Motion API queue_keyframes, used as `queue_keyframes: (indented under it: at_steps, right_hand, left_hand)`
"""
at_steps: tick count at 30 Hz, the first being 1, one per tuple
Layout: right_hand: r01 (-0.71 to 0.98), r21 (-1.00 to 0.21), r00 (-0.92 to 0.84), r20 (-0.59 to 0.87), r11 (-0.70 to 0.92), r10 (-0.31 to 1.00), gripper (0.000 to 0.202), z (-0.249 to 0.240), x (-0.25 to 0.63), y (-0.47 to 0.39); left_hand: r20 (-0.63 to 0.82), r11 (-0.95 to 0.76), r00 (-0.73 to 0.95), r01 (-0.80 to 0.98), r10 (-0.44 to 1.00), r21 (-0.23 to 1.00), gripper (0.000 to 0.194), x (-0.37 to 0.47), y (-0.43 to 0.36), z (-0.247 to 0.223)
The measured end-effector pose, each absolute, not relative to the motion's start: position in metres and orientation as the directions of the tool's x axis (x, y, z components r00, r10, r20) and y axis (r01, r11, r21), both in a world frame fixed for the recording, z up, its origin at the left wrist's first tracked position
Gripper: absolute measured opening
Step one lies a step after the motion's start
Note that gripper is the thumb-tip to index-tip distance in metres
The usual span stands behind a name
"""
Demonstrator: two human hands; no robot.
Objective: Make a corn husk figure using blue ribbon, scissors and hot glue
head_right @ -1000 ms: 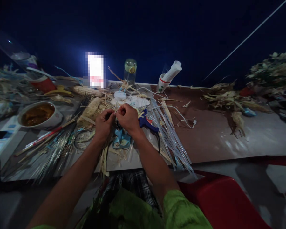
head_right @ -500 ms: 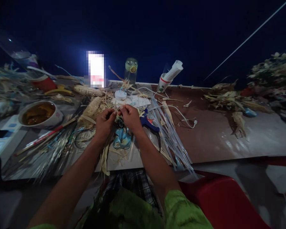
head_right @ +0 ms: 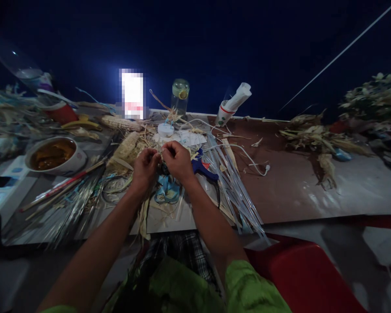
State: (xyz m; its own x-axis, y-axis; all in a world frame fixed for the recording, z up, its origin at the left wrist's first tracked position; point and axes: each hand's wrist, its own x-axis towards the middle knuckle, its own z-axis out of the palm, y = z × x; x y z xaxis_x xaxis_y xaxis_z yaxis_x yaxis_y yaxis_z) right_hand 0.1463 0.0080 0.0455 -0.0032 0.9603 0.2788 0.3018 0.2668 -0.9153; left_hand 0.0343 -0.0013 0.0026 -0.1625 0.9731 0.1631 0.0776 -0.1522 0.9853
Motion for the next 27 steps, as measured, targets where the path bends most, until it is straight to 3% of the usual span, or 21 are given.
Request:
queue_keyframes:
  at_steps: [27]
  right_hand:
    - [0.441,-0.791,-0.052,0.450,0.424,0.892,0.015,0.035,0.147,0.013]
  left_hand:
    - [0.156,-0.163,-0.102,-0.064,0.982,0.985,0.012,0.037,-0.005,0.015]
